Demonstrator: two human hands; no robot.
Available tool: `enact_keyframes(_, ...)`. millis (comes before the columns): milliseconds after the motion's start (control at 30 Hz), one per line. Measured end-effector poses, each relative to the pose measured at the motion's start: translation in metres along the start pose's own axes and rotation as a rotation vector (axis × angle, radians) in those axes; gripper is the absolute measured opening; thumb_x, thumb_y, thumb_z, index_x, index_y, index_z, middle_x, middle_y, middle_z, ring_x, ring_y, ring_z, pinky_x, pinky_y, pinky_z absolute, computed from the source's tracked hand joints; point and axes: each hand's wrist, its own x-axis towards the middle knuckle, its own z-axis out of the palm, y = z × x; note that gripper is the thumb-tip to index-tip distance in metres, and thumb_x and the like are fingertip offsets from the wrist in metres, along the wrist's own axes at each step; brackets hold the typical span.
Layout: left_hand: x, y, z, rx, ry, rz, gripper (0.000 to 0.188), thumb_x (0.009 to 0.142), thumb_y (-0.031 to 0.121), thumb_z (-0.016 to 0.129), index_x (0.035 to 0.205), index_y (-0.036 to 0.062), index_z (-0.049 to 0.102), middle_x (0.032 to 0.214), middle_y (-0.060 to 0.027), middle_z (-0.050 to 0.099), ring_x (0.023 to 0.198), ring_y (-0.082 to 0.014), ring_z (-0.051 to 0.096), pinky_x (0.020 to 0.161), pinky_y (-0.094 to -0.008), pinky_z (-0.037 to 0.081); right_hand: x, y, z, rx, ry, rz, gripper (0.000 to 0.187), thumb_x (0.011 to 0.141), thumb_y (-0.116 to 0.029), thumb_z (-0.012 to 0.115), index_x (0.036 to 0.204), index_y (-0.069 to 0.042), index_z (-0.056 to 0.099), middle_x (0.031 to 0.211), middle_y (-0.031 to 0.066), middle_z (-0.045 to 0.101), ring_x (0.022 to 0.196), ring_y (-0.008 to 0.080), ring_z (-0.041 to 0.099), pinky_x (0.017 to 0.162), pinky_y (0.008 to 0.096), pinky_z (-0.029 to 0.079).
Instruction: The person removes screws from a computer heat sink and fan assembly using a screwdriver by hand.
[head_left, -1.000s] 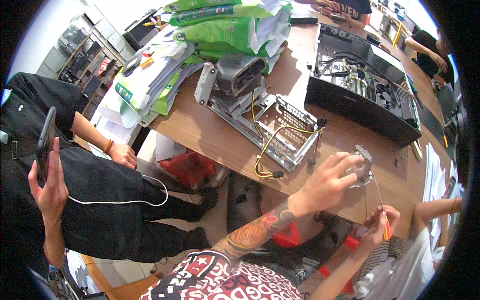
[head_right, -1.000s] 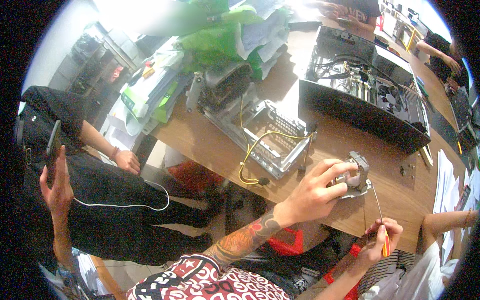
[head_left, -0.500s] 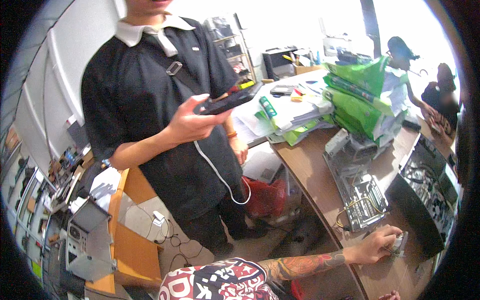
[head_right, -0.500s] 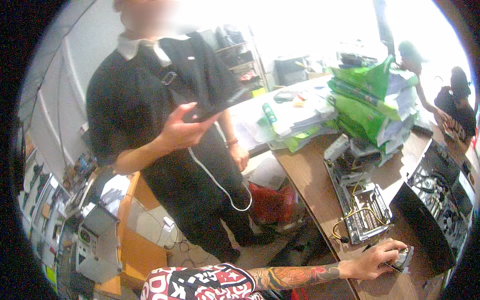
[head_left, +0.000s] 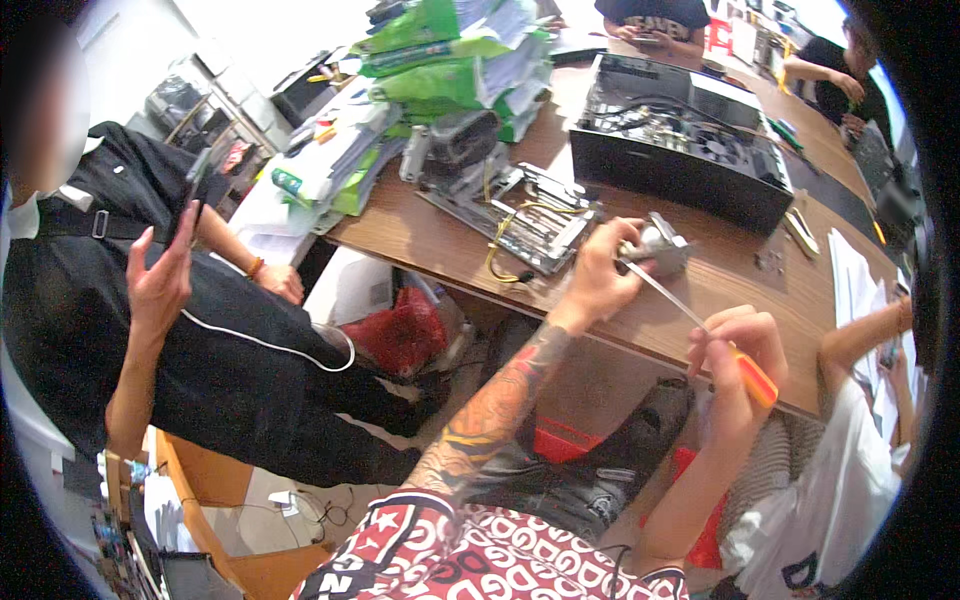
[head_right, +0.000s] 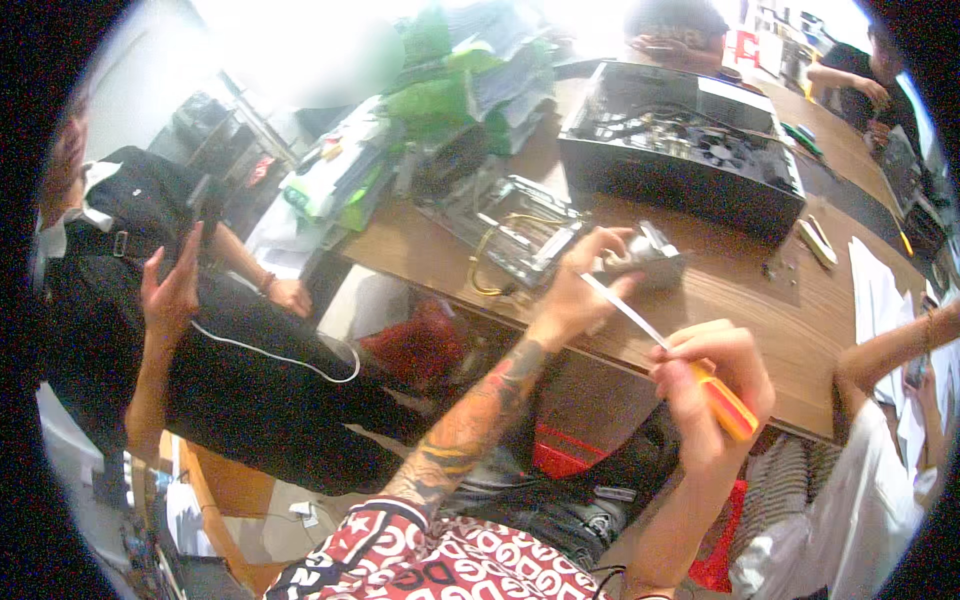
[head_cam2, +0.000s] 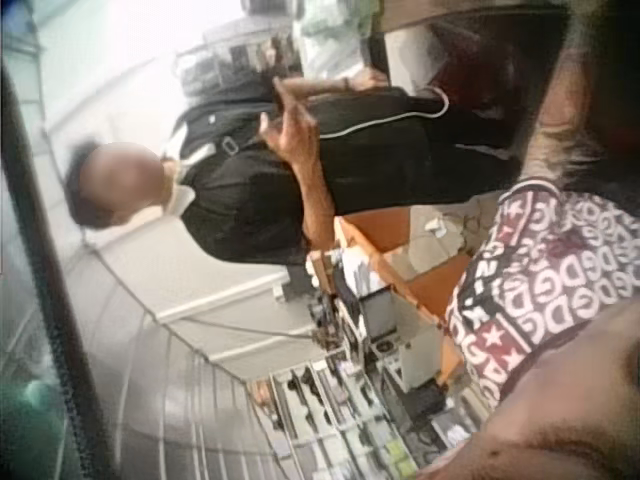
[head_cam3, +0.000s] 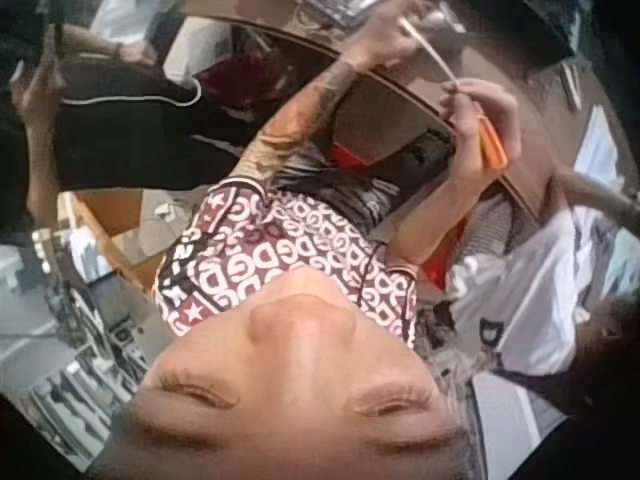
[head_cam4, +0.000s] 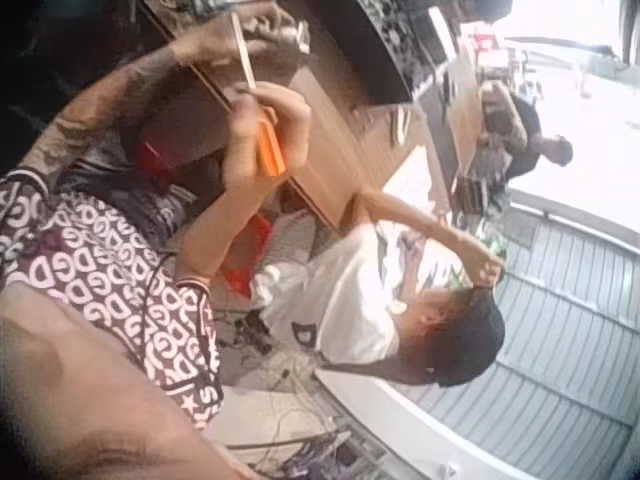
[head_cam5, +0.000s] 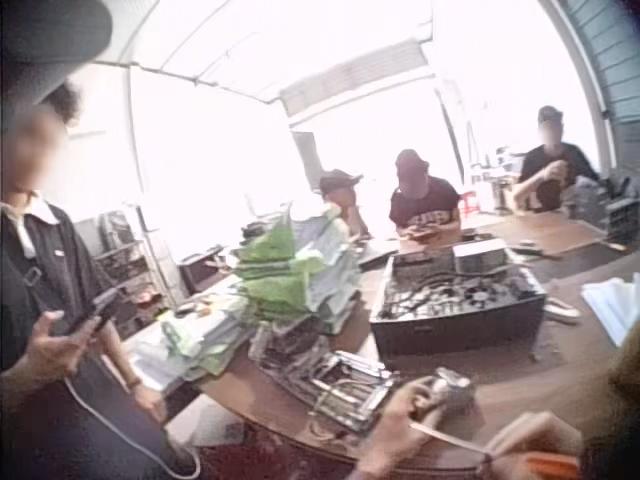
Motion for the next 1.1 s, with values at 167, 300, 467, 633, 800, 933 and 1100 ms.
enact_keyframes(167, -0.001, 0.032, 0.019, -0.054, 0.004, -0.005, 0.039, 0.071, 0.006, 0.074, 0.106, 0.0011, 0.058, 0.109, -0.0183, 0.066, 0.103, -0.0319, 0.064, 0.091, -0.0399, 0.051, -0.029, 0.087, -0.098, 0.036, 0.620, 0.161, 0.010, 0.096, -0.011, 0.056, 0.102, -0.005, 0.059, 0.084, 0.0022, 0.058, 0.077, 0.0087, 0.054, 0.070, 0.0216, 0.045)
enact_keyframes(300, -0.004, 0.030, 0.035, 0.167, -0.017, 0.171, 0.048, 0.063, 0.010, 0.075, 0.107, 0.0022, 0.057, 0.103, -0.0168, 0.060, 0.103, -0.0352, 0.057, 0.091, -0.0436, 0.045, -0.044, 0.131, -0.136, -0.262, 0.691, 0.251, 0.014, 0.098, -0.021, 0.056, 0.103, -0.008, 0.060, 0.081, -0.0030, 0.054, 0.067, 0.0047, 0.047, 0.058, 0.0204, 0.040)
enact_keyframes(467, 0.041, 0.052, 0.022, 0.369, -0.344, 0.197, 0.044, 0.064, 0.025, 0.079, 0.099, 0.0029, 0.062, 0.098, -0.0125, 0.061, 0.101, -0.0300, 0.055, 0.088, -0.0412, 0.042, -0.038, 0.183, -0.156, -0.364, 0.511, 0.313, 0.019, 0.099, -0.026, 0.056, 0.103, -0.008, 0.060, 0.083, -0.0018, 0.057, 0.067, 0.0049, 0.047, 0.059, 0.0209, 0.040)
enact_keyframes(633, 0.069, 0.034, 0.041, 0.443, -0.484, 0.235, 0.021, 0.061, 0.024, 0.076, 0.072, 0.0063, 0.070, 0.091, -0.0115, 0.064, 0.099, -0.0289, 0.057, 0.084, -0.0420, 0.045, -0.039, 0.179, -0.155, -0.353, 0.602, 0.215, 0.015, 0.100, -0.024, 0.055, 0.101, -0.009, 0.058, 0.076, -0.0039, 0.052, 0.058, 0.0024, 0.045, 0.050, 0.0175, 0.034)
enact_keyframes(800, 0.077, 0.013, 0.061, 0.407, -0.534, 0.296, 0.012, 0.061, 0.017, 0.070, 0.070, 0.0098, 0.071, 0.086, -0.0083, 0.064, 0.098, -0.0269, 0.057, 0.083, -0.0418, 0.043, -0.038, 0.152, -0.146, -0.210, 0.710, 0.328, 0.012, 0.099, -0.021, 0.056, 0.105, -0.010, 0.057, 0.076, -0.0037, 0.052, 0.057, 0.0030, 0.046, 0.049, 0.0178, 0.035)
enact_keyframes(933, 0.066, 0.015, 0.064, 0.341, -0.467, 0.383, 0.009, 0.063, 0.016, 0.070, 0.069, 0.0107, 0.069, 0.083, -0.0063, 0.064, 0.094, -0.0254, 0.057, 0.081, -0.0421, 0.042, -0.032, 0.099, -0.111, -0.432, 0.775, 0.190, 0.020, 0.088, -0.014, 0.068, 0.100, 0.001, 0.063, 0.074, 0.0104, 0.064, 0.054, 0.0151, 0.054, 0.046, 0.0250, 0.042)
enact_keyframes(1100, 0.057, 0.017, 0.060, 0.290, -0.502, 0.405, 0.008, 0.063, 0.017, 0.070, 0.067, 0.0115, 0.068, 0.081, -0.0051, 0.065, 0.093, -0.0242, 0.057, 0.080, -0.0414, 0.041, -0.049, 0.113, -0.138, -0.258, 0.762, 0.163, 0.019, 0.090, -0.015, 0.065, 0.102, -0.002, 0.060, 0.072, 0.0103, 0.062, 0.050, 0.0144, 0.050, 0.043, 0.0247, 0.040)
